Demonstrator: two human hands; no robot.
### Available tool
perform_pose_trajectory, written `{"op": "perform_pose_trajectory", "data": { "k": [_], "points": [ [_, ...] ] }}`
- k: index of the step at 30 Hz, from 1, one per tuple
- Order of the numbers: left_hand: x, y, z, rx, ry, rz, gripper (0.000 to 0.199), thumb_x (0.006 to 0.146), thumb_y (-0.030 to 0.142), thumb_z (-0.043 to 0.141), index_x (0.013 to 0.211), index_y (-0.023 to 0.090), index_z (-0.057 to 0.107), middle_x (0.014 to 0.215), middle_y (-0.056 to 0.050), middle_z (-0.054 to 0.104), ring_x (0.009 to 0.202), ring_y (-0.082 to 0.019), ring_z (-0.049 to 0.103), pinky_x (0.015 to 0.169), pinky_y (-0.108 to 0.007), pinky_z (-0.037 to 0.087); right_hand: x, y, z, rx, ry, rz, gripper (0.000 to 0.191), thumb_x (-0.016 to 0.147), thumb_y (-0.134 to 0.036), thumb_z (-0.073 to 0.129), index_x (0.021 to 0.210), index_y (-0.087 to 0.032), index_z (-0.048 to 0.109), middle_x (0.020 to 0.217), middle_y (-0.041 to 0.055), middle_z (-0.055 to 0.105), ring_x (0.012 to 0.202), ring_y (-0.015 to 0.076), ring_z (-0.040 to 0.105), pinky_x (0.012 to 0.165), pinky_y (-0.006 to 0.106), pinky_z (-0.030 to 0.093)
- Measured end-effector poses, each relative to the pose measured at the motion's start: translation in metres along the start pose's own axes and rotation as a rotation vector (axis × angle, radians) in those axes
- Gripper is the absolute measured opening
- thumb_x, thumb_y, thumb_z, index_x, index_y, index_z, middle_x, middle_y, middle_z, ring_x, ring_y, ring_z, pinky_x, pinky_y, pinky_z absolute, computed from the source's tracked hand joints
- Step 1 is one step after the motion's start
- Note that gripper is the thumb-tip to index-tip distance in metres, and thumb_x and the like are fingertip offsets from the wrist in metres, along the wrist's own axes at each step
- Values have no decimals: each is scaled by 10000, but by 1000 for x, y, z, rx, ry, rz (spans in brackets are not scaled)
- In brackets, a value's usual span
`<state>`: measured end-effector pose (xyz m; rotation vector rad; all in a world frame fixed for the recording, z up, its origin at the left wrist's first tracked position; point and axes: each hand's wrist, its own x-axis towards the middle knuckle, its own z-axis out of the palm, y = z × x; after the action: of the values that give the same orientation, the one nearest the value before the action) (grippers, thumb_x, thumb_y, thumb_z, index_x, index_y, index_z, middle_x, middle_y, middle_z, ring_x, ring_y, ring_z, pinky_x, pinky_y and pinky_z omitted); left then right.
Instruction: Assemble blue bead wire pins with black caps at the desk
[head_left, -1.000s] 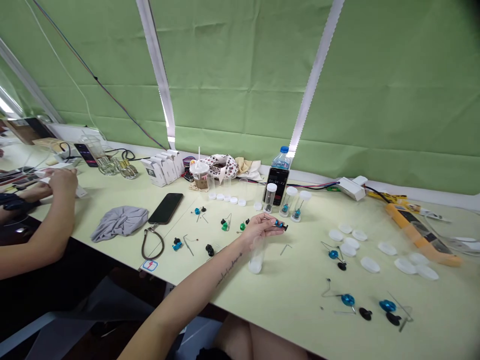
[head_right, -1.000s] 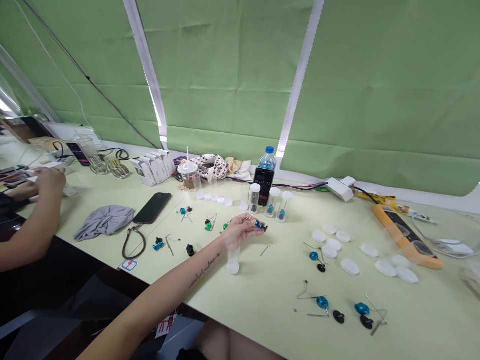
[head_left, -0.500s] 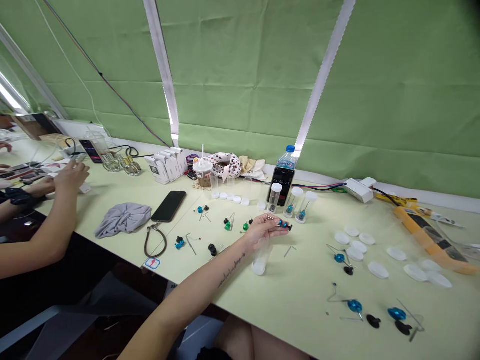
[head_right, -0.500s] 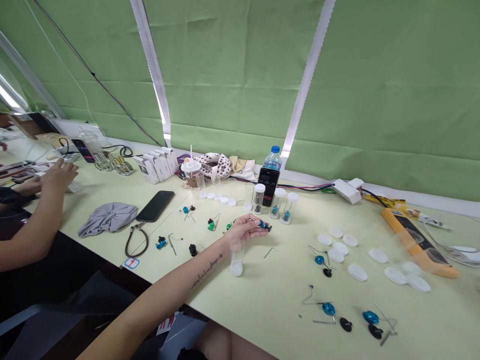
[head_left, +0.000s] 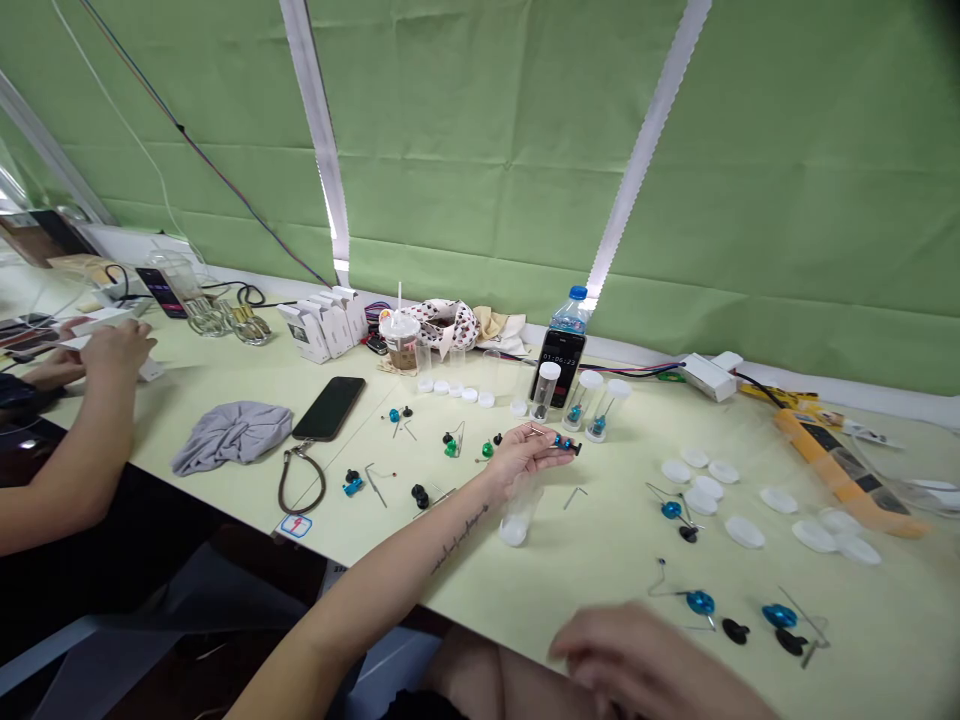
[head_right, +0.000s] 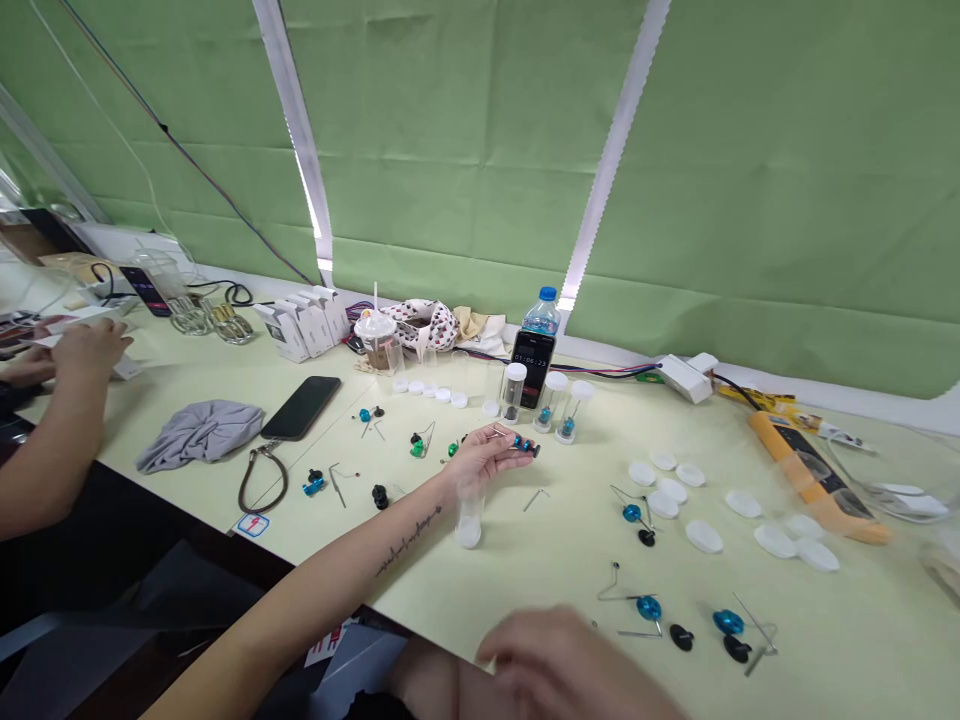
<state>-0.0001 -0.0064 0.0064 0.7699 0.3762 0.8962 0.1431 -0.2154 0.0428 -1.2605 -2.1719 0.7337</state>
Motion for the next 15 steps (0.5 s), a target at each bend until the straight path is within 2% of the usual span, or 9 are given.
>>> {"op": "perform_pose_trajectory", "data": {
  "k": [2, 3, 4, 5, 6, 9, 12, 15],
  "points": [
    [1, -1, 0, 4, 16, 6, 246, 728, 230, 728, 853, 105, 557, 928, -136, 704, 877, -242, 693, 935, -434, 492, 30, 12, -31, -56, 141, 70, 233, 932, -370, 438, 963, -281, 651, 843, 1, 674, 651, 136, 619, 602, 252, 507],
    [1, -2, -1, 8, 22, 12, 245, 730, 233, 726, 853, 106, 556, 925, -135, 705, 878, -242, 693, 939, -436, 490, 43, 19, -43, -145, 360, 98, 229, 911, -405, 467, 952, -268, 645, 831, 20, 672, 646, 153, 612, 601, 271, 500],
    [1, -2, -1, 12, 25, 19, 246, 732, 237, 725, 854, 107, 556, 925, -134, 705, 880, -242, 693, 941, -438, 488, 55, 27, -51, -237, 520, 113, 249, 893, -439, 484, 977, -256, 630, 847, 40, 666, 676, 172, 614, 612, 290, 495],
    [2, -2, -1, 16, 26, 25, 249, 732, 241, 726, 855, 108, 555, 924, -133, 705, 882, -242, 692, 940, -439, 488, 65, 36, -56, -296, 604, 110, 274, 893, -453, 474, 1007, -247, 614, 857, 52, 655, 682, 179, 608, 620, 302, 493],
    [2, -2, -2, 21, 25, 28, 252, 730, 245, 727, 854, 109, 554, 924, -133, 705, 882, -242, 692, 938, -438, 489, 73, 44, -57, -319, 618, 87, 293, 894, -457, 467, 1040, -240, 599, 862, 57, 644, 683, 178, 603, 628, 306, 495],
    [1, -1, -1, 29, 15, 23, 268, 717, 257, 738, 843, 109, 552, 924, -136, 704, 870, -242, 694, 918, -428, 501, 86, 66, -44, -356, 527, 17, 344, 902, -449, 461, 1153, -230, 546, 932, 74, 620, 733, 182, 599, 633, 305, 494],
    [-1, 1, 3, 40, -7, -6, 282, 705, 266, 747, 834, 111, 550, 923, -136, 704, 841, -237, 698, 888, -412, 516, 87, 77, -28, -401, 528, 7, 363, 902, -445, 471, 1190, -229, 517, 986, 81, 613, 756, 186, 595, 659, 318, 496],
    [-4, 2, 9, 65, -42, -50, 300, 692, 272, 757, 841, 109, 552, 919, -146, 704, 825, -241, 699, 855, -402, 528, 83, 82, -22, -418, 545, 12, 348, 905, -420, 480, 1191, -223, 508, 989, 77, 619, 773, 186, 599, 672, 318, 498]
  ]
}}
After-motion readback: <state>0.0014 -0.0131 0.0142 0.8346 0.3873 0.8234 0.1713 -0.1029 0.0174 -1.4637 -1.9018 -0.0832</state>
